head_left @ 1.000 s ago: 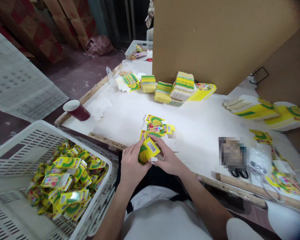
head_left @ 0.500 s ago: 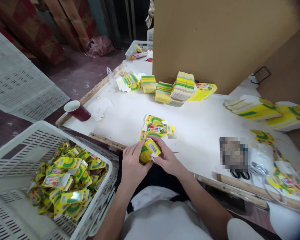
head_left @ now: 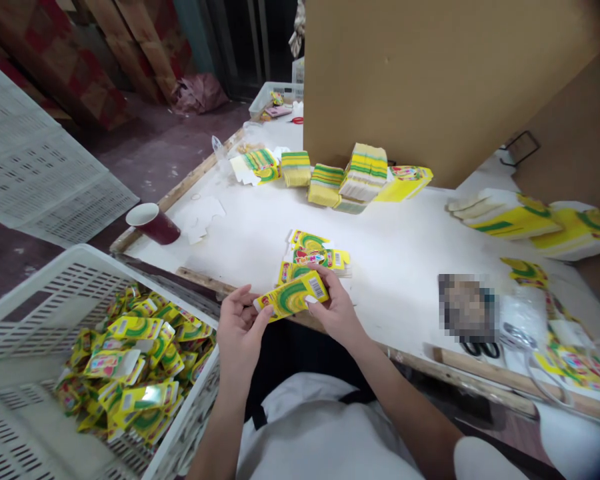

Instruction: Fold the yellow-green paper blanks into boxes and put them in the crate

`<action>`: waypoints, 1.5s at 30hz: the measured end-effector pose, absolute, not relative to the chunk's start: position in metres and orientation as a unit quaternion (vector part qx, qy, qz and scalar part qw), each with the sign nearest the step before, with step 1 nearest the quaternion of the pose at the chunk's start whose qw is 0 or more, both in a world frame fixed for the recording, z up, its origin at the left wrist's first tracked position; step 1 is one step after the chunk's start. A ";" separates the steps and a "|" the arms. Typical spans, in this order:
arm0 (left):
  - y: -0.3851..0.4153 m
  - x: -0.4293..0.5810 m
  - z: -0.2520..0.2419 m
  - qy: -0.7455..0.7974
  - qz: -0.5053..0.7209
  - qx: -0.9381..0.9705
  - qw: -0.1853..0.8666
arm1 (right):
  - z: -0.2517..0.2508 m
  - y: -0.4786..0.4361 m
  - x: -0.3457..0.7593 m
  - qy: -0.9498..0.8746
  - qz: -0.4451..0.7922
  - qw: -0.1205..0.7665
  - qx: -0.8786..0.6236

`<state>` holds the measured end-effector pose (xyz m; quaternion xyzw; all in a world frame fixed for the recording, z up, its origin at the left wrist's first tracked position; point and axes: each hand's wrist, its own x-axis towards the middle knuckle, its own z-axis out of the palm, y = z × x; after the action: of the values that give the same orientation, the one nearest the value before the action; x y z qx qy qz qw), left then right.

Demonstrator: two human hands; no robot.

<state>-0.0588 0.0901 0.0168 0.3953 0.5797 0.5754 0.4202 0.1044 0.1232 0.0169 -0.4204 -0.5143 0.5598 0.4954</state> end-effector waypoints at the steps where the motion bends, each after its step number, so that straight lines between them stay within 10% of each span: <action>1: 0.090 -0.057 0.017 0.570 0.587 0.379 0.432 | 0.017 0.123 0.103 -0.510 0.560 0.497 -0.423; 45: 0.076 -0.033 0.017 0.591 0.606 0.350 0.401 | 0.010 0.122 0.100 -0.595 0.446 0.476 -0.470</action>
<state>-0.0327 0.0761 0.0169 0.3503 0.5911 0.6058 0.4010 0.0996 0.1217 0.0103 -0.4701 -0.5945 0.4458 0.4763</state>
